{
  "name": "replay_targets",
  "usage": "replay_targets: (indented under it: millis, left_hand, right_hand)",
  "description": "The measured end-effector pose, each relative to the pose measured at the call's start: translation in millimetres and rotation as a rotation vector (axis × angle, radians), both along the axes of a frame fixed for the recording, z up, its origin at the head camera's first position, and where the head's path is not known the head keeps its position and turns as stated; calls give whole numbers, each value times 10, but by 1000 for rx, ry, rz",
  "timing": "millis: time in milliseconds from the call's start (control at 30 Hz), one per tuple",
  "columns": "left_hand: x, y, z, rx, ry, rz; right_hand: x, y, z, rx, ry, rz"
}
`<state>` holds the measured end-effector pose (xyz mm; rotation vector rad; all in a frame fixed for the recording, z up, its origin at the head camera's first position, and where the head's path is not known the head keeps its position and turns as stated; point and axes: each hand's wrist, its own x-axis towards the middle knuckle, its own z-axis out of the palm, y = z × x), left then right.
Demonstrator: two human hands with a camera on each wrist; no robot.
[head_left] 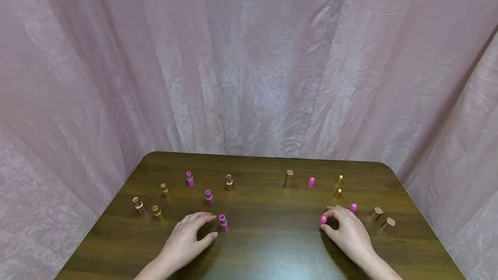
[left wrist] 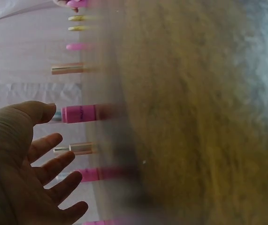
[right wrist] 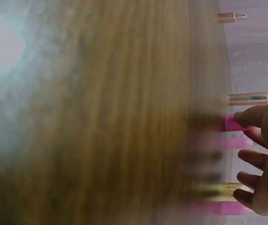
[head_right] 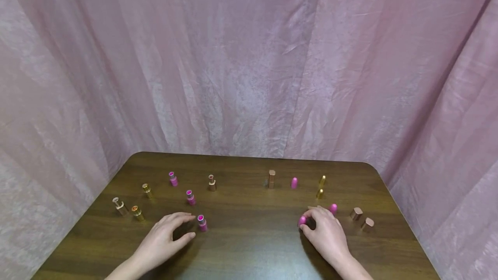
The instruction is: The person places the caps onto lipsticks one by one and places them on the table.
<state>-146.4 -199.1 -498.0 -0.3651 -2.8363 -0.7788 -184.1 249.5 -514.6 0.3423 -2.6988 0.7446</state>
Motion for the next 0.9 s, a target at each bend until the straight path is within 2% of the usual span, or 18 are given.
replay_targets:
  millis: [167, 400, 633, 900]
  left_hand:
    - [-12, -25, -74, 6, -26, 17]
    - [-112, 27, -135, 7, -42, 36]
    - [-242, 160, -202, 15, -21, 45]
    - [-278, 202, -267, 59, -7, 72]
  right_hand:
    - [2, -29, -37, 3, -15, 6]
    - [-12, -25, -51, -18, 10, 21]
    - [-15, -14, -39, -10, 17, 16]
    - [-9, -51, -31, -45, 33, 13]
